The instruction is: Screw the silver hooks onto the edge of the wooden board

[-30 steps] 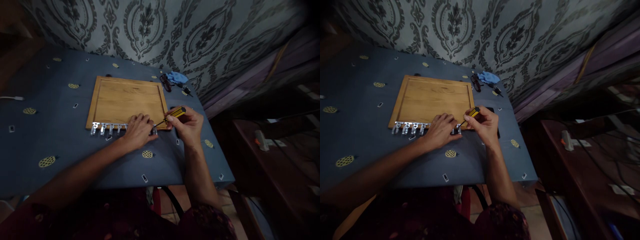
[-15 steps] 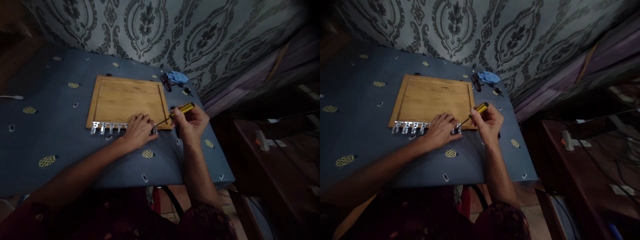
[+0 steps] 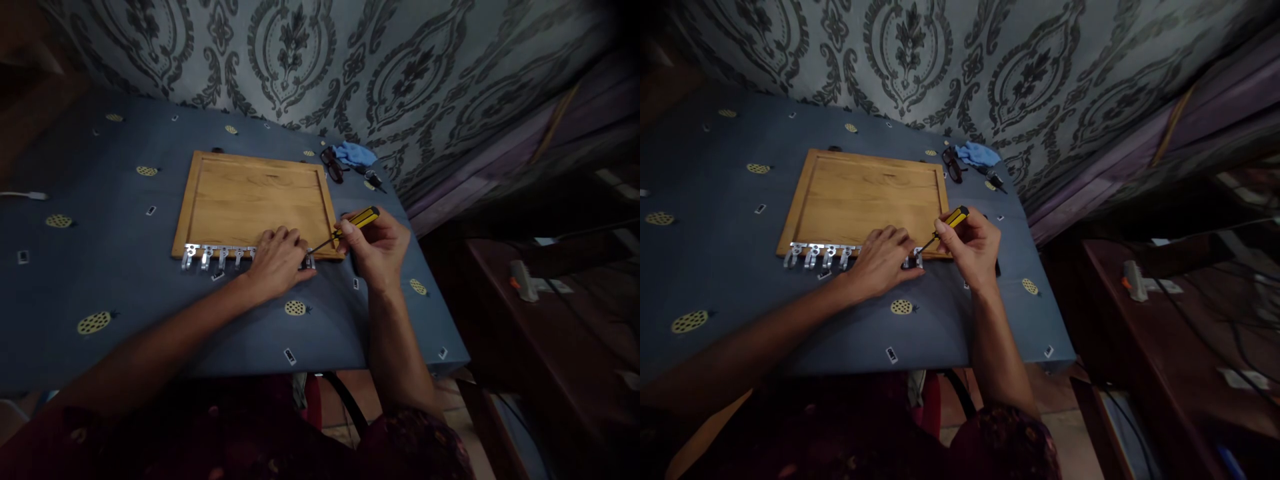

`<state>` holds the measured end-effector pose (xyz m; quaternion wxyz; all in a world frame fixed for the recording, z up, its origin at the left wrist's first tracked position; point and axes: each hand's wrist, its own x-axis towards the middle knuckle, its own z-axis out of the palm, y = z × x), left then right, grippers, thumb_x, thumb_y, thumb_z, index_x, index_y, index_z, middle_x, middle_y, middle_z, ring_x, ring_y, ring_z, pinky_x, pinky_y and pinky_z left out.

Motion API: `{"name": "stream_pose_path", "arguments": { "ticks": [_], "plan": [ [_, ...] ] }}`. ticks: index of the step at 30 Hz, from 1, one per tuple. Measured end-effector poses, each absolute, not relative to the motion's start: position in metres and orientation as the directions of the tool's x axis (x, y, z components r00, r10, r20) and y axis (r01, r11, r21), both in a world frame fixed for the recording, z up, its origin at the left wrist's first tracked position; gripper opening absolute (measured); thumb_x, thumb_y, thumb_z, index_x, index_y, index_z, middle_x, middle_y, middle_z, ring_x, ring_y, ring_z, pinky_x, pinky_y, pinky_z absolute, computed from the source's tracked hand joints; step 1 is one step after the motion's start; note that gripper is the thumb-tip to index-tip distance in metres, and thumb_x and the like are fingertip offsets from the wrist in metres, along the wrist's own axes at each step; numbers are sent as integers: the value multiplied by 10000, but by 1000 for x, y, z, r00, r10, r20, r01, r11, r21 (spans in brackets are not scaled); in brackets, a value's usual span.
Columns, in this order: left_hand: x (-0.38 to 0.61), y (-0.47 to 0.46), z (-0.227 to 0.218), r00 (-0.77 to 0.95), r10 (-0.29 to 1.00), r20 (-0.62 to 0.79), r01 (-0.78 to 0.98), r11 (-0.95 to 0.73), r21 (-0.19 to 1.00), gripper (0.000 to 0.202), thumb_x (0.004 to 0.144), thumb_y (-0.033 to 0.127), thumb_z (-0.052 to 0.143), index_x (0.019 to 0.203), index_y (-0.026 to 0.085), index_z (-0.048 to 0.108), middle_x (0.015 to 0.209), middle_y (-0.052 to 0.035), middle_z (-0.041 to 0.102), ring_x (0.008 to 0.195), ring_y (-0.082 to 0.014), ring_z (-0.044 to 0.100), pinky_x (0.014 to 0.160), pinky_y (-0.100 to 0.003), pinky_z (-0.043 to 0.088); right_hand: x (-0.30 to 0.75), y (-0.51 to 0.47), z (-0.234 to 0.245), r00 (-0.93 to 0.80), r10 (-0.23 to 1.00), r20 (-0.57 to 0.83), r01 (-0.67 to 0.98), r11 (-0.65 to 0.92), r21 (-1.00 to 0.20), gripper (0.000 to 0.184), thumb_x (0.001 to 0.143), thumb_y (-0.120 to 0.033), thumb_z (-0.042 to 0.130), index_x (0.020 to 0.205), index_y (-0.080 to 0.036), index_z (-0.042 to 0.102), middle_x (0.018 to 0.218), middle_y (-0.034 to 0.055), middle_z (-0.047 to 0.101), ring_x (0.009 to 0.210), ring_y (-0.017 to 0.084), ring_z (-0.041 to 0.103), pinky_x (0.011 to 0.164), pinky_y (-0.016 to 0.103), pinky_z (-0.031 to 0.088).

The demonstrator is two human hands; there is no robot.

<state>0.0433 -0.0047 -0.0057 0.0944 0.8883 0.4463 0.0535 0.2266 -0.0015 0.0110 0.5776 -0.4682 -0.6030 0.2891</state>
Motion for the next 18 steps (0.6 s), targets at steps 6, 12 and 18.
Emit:
{"name": "stream_pose_path", "arguments": {
  "ticks": [6, 12, 18],
  "plan": [
    [43, -4, -9, 596, 802, 41, 782, -590, 200, 453, 1009, 539, 682, 1254, 158, 707, 1303, -139, 679, 1250, -333, 575, 1025, -444, 442, 232, -6, 19, 31, 933, 358, 213, 344, -915, 444, 775, -652, 864, 899, -231, 796, 748, -6, 738, 480, 102, 620, 489, 259, 537],
    [43, -5, -10, 594, 803, 48, 784, -591, 191, 443, 1008, 534, 684, 1246, 161, 707, 1273, -138, 681, 1234, -335, 578, 1015, -446, 445, 230, -3, 16, 51, 922, 384, 212, 366, -906, 384, 697, -546, 957, 764, -228, 751, 639, -34, 680, 433, 98, 556, 426, 254, 481],
    [43, -5, -7, 599, 800, 26, 781, -591, 202, 463, 1017, 536, 671, 1266, 147, 700, 1301, -140, 671, 1256, -334, 567, 1036, -444, 437, 231, -3, 17, 31, 928, 372, 164, 363, -917, 388, 672, -514, 982, 786, -231, 742, 690, -30, 717, 438, 99, 586, 441, 249, 506]
  ]
}}
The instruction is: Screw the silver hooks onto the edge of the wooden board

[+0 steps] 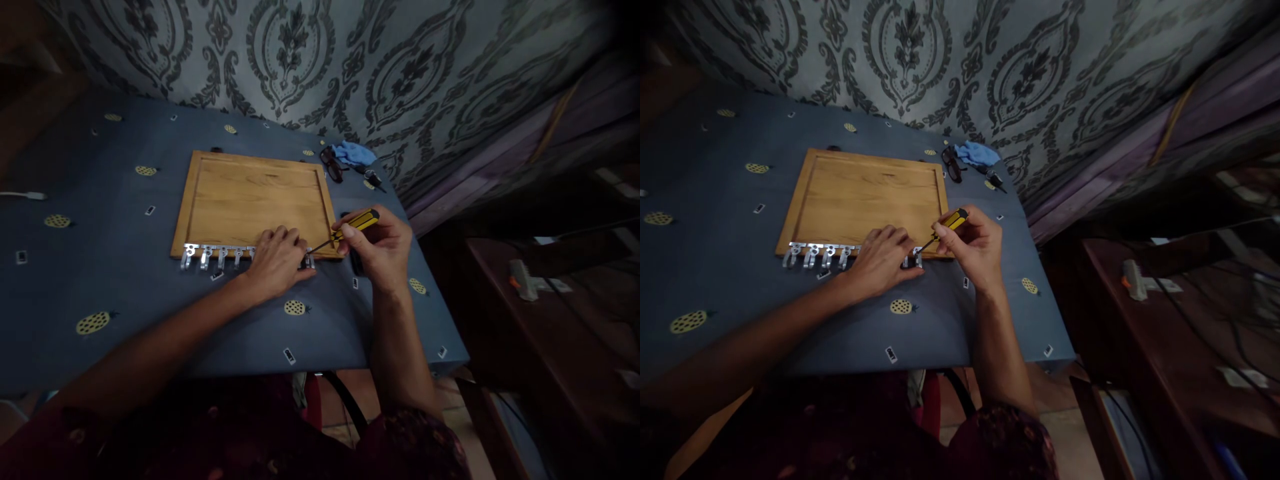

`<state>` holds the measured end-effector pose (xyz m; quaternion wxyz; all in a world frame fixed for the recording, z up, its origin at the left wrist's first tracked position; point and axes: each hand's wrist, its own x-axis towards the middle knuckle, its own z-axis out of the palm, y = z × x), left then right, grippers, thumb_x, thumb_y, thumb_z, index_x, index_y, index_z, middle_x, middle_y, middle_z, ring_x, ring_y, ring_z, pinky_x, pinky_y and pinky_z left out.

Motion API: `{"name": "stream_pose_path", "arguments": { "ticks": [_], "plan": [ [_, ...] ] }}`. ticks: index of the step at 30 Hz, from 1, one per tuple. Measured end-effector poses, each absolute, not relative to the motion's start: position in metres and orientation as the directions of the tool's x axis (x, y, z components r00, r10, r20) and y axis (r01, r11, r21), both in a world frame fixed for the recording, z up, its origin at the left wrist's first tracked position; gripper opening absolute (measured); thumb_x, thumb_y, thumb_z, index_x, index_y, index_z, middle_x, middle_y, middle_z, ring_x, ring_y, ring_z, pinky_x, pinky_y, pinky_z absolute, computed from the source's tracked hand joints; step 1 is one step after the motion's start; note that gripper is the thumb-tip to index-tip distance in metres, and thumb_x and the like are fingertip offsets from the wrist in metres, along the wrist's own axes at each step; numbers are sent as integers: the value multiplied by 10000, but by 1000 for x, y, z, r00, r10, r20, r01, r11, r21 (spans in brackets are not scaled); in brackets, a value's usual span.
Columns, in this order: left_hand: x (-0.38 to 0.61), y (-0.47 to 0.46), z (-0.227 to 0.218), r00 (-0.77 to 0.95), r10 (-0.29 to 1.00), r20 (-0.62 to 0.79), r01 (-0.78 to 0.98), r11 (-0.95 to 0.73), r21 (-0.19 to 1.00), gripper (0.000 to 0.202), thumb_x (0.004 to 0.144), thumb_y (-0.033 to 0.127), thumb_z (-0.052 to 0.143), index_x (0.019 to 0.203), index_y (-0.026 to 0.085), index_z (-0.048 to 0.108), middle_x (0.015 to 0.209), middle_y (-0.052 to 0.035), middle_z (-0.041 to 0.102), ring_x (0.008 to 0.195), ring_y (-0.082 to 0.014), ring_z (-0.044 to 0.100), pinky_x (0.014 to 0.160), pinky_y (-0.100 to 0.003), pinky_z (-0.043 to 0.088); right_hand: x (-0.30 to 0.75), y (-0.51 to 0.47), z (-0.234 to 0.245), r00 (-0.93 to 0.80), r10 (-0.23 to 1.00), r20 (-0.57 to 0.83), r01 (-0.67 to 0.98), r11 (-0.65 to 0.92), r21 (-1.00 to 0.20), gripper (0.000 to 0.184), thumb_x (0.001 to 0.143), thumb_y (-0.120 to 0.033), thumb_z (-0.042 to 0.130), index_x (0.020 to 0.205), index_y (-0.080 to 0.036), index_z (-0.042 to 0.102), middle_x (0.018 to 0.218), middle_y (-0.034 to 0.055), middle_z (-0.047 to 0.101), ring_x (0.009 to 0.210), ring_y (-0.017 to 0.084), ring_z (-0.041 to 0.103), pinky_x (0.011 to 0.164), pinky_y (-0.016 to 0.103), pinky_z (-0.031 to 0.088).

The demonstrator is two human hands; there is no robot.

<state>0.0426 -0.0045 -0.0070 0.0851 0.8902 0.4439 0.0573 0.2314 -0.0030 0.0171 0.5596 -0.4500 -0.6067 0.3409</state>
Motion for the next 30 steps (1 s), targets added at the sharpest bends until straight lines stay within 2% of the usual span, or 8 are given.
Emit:
{"name": "stream_pose_path", "arguments": {
  "ticks": [4, 6, 10, 13, 20, 30],
  "plan": [
    [43, -4, -6, 597, 802, 14, 784, -587, 204, 453, 1017, 526, 674, 1262, 146, 705, 1307, -146, 673, 1258, -341, 568, 1033, -450, 436, 235, -5, 20, -1, 940, 342, 184, 336, -924, 408, 730, -543, 939, 949, -233, 792, 849, 13, 800, 489, 105, 628, 511, 273, 566],
    [43, -4, -6, 596, 803, 21, 783, -587, 204, 456, 1014, 530, 677, 1263, 148, 705, 1301, -145, 675, 1250, -340, 571, 1028, -450, 437, 235, -5, 20, -3, 940, 341, 197, 335, -921, 384, 756, -553, 918, 911, -223, 796, 794, 11, 782, 489, 108, 625, 515, 277, 569],
    [42, -5, -8, 600, 799, 37, 779, -594, 199, 463, 1016, 544, 668, 1262, 152, 704, 1293, -141, 675, 1247, -335, 572, 1023, -442, 434, 228, -3, 16, 18, 926, 376, 180, 367, -913, 383, 683, -534, 969, 779, -233, 752, 591, -52, 650, 414, 98, 555, 421, 249, 503],
    [42, -5, -10, 599, 799, 46, 781, -596, 186, 460, 1016, 550, 665, 1249, 156, 708, 1273, -141, 680, 1237, -334, 571, 1009, -439, 435, 223, -3, 12, 58, 916, 396, 204, 378, -903, 424, 660, -561, 974, 754, -244, 709, 615, -58, 651, 407, 93, 540, 389, 247, 478],
    [42, -4, -9, 601, 798, 43, 782, -598, 177, 460, 1016, 538, 670, 1256, 148, 709, 1276, -135, 685, 1227, -331, 579, 1008, -447, 454, 227, -1, 8, 230, 826, 515, 262, 457, -850, 446, 796, -647, 855, 733, -267, 630, 614, -40, 591, 422, 105, 527, 402, 278, 464],
    [43, -4, -12, 595, 799, 83, 783, -600, 162, 447, 1010, 544, 676, 1245, 166, 711, 1253, -135, 691, 1217, -333, 582, 1005, -447, 454, 223, 0, 7, 178, 868, 464, 246, 418, -875, 528, 734, -657, 899, 684, -259, 555, 621, -43, 544, 434, 98, 521, 373, 269, 449]
  ]
}}
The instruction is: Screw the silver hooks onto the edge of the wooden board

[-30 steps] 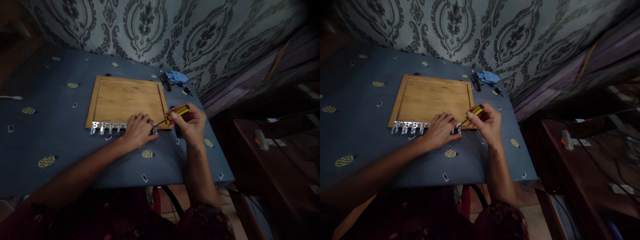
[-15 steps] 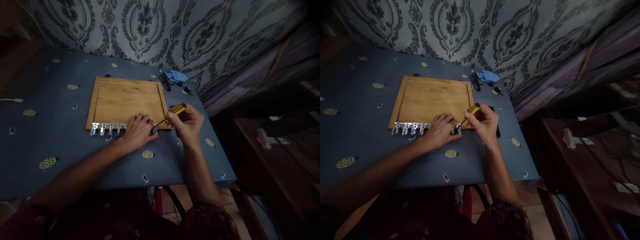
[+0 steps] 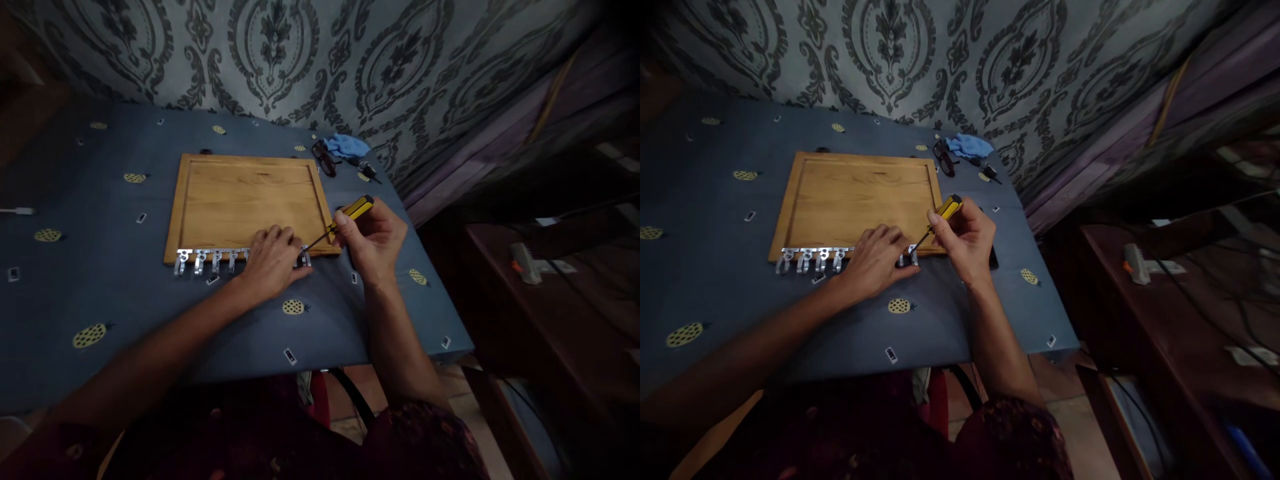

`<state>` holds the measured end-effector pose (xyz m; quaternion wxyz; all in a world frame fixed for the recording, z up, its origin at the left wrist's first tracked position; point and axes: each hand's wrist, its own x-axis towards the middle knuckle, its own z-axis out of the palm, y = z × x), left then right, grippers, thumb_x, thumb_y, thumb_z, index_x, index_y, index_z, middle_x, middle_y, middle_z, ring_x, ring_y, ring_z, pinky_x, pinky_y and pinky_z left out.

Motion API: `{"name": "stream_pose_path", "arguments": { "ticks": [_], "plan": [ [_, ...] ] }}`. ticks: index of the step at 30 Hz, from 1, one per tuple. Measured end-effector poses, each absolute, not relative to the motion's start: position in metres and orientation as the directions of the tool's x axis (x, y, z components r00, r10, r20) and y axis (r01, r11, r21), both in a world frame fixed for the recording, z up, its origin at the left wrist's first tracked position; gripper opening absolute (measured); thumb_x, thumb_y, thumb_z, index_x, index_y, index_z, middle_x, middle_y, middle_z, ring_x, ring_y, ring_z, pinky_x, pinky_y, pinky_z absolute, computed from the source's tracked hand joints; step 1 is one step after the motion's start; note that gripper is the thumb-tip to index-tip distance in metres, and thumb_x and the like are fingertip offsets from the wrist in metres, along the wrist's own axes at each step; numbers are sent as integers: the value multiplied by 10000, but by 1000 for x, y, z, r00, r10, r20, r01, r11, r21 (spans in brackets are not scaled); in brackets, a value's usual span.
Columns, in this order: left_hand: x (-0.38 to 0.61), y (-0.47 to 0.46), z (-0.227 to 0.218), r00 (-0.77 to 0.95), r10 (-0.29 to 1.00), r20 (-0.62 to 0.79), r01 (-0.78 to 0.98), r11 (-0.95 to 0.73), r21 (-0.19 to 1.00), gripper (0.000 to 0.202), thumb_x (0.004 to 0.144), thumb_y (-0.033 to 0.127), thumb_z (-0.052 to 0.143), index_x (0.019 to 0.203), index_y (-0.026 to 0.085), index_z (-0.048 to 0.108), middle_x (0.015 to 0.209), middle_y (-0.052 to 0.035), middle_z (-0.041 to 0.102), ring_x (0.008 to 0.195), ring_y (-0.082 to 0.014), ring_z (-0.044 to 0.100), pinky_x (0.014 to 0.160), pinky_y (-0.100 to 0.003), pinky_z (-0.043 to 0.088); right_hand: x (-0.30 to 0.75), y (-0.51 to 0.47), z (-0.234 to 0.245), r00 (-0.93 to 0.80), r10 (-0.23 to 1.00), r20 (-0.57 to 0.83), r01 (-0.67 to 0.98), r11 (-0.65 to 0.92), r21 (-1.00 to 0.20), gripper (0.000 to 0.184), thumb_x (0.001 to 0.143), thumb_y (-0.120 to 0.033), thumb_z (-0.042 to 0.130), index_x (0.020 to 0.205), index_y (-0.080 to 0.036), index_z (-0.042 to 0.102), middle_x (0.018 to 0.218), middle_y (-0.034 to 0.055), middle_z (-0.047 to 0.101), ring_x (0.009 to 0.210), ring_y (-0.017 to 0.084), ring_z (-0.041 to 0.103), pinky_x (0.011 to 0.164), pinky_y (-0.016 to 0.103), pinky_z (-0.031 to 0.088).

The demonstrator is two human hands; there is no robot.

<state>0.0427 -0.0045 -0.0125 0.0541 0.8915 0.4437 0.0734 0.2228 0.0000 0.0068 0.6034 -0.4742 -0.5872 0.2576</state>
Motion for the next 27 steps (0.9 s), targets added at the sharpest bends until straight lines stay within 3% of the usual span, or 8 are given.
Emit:
{"name": "stream_pose_path", "arguments": {
  "ticks": [11, 21, 24, 27],
  "plan": [
    [43, -5, -10, 598, 800, 50, 785, -597, 167, 475, 1015, 553, 668, 1267, 152, 706, 1272, -139, 688, 1236, -336, 580, 1010, -440, 448, 223, 0, 9, 144, 875, 462, 248, 420, -873, 480, 709, -618, 929, 682, -256, 616, 637, -36, 573, 453, 103, 544, 396, 265, 501],
    [43, -5, -7, 600, 799, 28, 785, -595, 169, 511, 1023, 559, 653, 1300, 132, 690, 1312, -148, 681, 1262, -345, 577, 1023, -447, 446, 230, -6, 16, 31, 922, 387, 226, 370, -901, 346, 739, -499, 945, 927, -238, 817, 706, -35, 688, 507, 93, 615, 495, 233, 557],
    [43, -5, -8, 601, 798, 38, 784, -598, 165, 500, 1018, 556, 661, 1293, 140, 689, 1301, -141, 682, 1250, -342, 579, 1012, -444, 445, 232, -8, 19, 0, 934, 358, 231, 349, -908, 362, 749, -509, 938, 954, -232, 829, 682, -30, 690, 507, 96, 615, 505, 233, 553],
    [43, -5, -11, 602, 796, 57, 782, -603, 156, 480, 1012, 554, 672, 1275, 152, 691, 1291, -137, 680, 1236, -336, 579, 1001, -438, 443, 235, -9, 20, -40, 944, 327, 237, 327, -915, 406, 766, -552, 914, 989, -222, 830, 798, 11, 765, 532, 102, 631, 528, 251, 577]
  ]
}}
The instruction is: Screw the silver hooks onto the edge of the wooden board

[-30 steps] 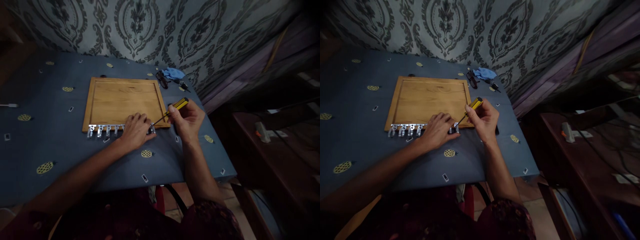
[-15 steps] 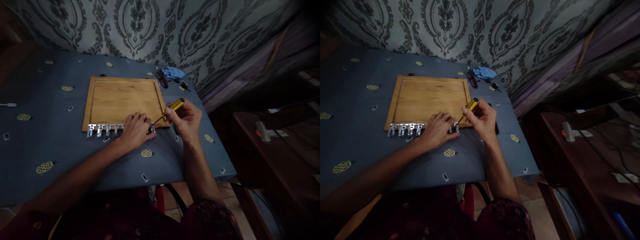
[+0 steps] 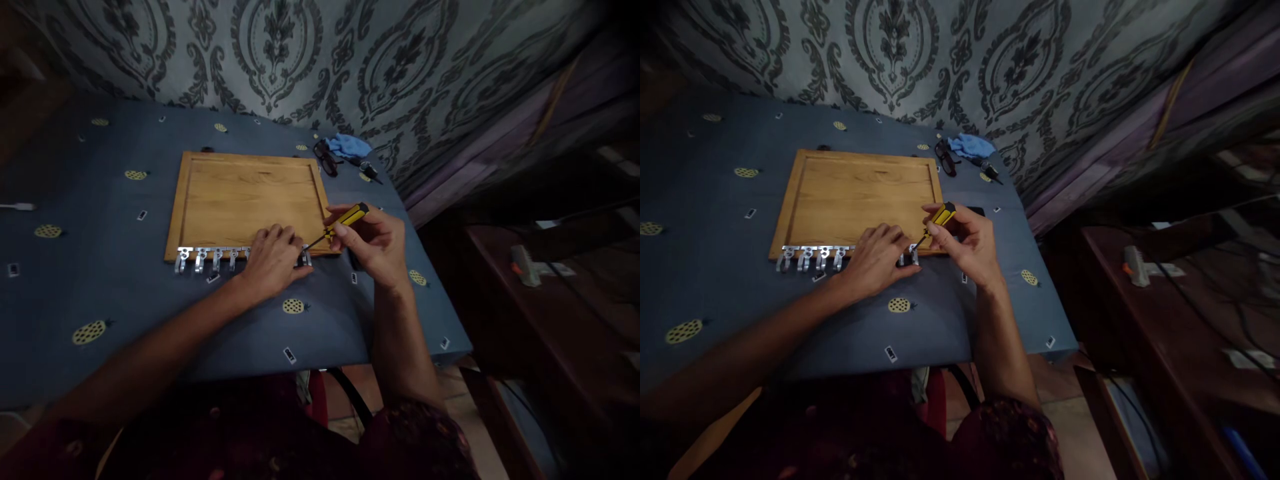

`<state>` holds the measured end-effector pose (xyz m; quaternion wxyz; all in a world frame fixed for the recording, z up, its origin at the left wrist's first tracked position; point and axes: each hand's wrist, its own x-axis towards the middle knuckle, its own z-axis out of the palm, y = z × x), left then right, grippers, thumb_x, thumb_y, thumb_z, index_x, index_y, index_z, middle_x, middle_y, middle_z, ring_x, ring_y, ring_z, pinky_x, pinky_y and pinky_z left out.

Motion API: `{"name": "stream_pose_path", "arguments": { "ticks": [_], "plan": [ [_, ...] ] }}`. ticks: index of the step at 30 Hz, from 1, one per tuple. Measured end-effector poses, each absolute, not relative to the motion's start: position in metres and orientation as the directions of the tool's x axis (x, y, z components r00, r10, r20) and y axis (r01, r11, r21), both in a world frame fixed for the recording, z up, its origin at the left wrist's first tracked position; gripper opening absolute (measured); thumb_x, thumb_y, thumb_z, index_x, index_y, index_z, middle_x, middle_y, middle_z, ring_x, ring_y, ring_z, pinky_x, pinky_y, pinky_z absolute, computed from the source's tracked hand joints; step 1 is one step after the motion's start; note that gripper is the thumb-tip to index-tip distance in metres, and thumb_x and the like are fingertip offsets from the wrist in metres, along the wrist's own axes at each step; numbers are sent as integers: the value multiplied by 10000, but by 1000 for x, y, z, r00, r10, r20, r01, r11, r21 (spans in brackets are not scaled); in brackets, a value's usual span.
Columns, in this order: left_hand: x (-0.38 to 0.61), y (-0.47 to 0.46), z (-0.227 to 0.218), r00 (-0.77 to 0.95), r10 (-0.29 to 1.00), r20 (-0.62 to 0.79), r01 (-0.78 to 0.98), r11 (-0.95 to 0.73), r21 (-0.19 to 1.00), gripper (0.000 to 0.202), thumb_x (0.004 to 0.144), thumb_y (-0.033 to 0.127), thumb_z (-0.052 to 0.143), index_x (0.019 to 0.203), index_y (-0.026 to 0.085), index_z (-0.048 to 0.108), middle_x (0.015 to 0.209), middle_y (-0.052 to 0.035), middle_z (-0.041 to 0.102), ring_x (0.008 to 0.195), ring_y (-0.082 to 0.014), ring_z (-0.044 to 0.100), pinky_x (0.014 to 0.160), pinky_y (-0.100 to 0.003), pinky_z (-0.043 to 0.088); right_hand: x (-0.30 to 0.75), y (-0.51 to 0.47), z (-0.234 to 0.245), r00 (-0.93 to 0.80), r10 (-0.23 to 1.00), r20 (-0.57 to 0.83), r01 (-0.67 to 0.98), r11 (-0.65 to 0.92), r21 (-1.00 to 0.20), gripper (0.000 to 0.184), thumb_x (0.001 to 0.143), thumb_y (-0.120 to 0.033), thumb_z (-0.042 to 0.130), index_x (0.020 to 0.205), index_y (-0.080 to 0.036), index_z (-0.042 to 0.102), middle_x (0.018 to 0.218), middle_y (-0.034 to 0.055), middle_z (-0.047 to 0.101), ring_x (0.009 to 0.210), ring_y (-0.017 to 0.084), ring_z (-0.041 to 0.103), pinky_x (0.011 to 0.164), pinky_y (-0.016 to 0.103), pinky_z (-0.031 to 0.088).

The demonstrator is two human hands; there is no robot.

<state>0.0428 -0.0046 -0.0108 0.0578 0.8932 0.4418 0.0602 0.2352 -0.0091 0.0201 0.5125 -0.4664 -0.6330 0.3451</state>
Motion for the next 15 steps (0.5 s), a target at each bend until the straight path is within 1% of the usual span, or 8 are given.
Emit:
{"name": "stream_pose_path", "arguments": {
  "ticks": [2, 3, 6, 9, 12, 15],
  "plan": [
    [43, -4, -12, 602, 796, 58, 783, -604, 152, 489, 1014, 558, 668, 1283, 149, 688, 1293, -140, 677, 1240, -336, 578, 1000, -437, 443, 237, -9, 20, -66, 947, 315, 217, 322, -922, 413, 771, -557, 909, 999, -221, 830, 885, 33, 798, 545, 101, 639, 541, 260, 594],
    [43, -4, -12, 603, 796, 56, 783, -603, 152, 496, 1015, 559, 665, 1289, 147, 686, 1295, -141, 676, 1243, -338, 577, 1000, -438, 443, 237, -9, 21, -69, 947, 314, 205, 322, -924, 404, 766, -552, 914, 982, -222, 830, 892, 33, 801, 537, 99, 635, 536, 259, 596],
    [43, -4, -12, 604, 796, 50, 782, -604, 154, 503, 1016, 563, 662, 1290, 142, 689, 1292, -139, 676, 1243, -338, 578, 998, -437, 442, 235, -7, 21, -37, 943, 330, 185, 331, -925, 361, 704, -517, 965, 847, -223, 812, 786, -1, 766, 482, 86, 595, 487, 245, 576],
    [43, -4, -10, 605, 796, 40, 782, -602, 159, 499, 1022, 563, 653, 1286, 141, 694, 1279, -137, 679, 1240, -335, 580, 999, -435, 441, 230, -6, 20, 5, 937, 348, 162, 343, -925, 376, 633, -486, 1009, 745, -222, 765, 727, -22, 739, 473, 84, 588, 442, 222, 543],
    [43, -4, -8, 604, 797, 21, 783, -598, 170, 499, 1027, 557, 648, 1292, 137, 695, 1292, -139, 674, 1255, -338, 580, 1011, -442, 444, 229, -6, 20, 1, 938, 346, 145, 343, -928, 388, 635, -485, 1010, 740, -222, 745, 722, -26, 738, 481, 83, 595, 434, 212, 533],
    [43, -4, -9, 603, 797, 32, 782, -598, 176, 498, 1020, 554, 661, 1289, 136, 698, 1290, -141, 675, 1253, -337, 581, 1011, -441, 446, 233, -6, 21, -44, 942, 333, 156, 336, -929, 386, 677, -508, 984, 818, -225, 764, 764, -19, 756, 484, 85, 616, 472, 228, 563]
  ]
}}
